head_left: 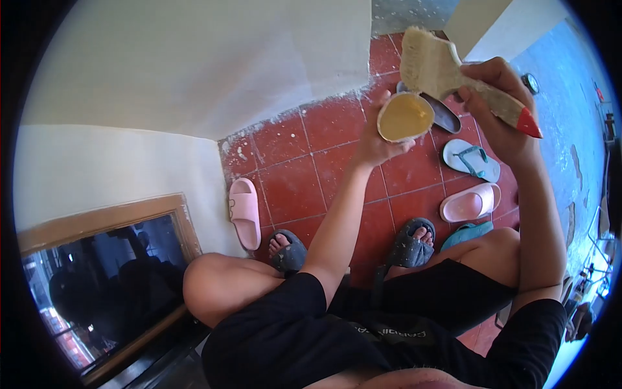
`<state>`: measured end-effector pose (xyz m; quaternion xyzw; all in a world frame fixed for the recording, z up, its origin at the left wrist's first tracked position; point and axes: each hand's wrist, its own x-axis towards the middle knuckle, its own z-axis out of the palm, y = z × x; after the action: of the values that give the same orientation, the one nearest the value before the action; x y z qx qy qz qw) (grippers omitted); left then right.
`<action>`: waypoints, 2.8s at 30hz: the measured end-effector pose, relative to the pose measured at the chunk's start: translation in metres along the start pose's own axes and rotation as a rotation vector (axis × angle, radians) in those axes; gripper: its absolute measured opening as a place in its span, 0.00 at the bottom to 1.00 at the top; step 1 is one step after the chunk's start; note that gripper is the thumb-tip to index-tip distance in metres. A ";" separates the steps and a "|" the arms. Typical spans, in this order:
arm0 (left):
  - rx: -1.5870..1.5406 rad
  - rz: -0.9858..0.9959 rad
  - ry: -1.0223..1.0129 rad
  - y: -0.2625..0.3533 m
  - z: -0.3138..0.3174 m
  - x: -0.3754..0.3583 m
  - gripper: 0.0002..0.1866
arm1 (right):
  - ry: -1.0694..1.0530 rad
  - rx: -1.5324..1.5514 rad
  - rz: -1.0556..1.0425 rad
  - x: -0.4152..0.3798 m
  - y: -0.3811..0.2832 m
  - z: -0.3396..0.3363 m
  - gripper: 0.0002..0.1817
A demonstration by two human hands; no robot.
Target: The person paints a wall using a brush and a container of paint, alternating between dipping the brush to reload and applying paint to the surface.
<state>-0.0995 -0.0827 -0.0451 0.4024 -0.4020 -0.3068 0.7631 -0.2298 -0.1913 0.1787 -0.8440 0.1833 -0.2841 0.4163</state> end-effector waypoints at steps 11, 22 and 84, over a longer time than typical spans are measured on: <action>0.399 0.190 0.004 0.073 -0.051 0.017 0.56 | -0.079 0.107 -0.086 0.002 -0.035 0.010 0.11; 0.668 0.315 0.039 0.122 -0.086 0.011 0.57 | -0.439 -0.084 -0.464 0.034 -0.053 0.040 0.10; 0.374 0.354 0.051 0.115 -0.063 0.007 0.54 | -0.468 -0.366 -0.496 0.022 -0.065 0.081 0.13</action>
<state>-0.0254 -0.0094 0.0342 0.4673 -0.4965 -0.0787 0.7272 -0.1565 -0.1166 0.1985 -0.9651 -0.0788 -0.1385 0.2078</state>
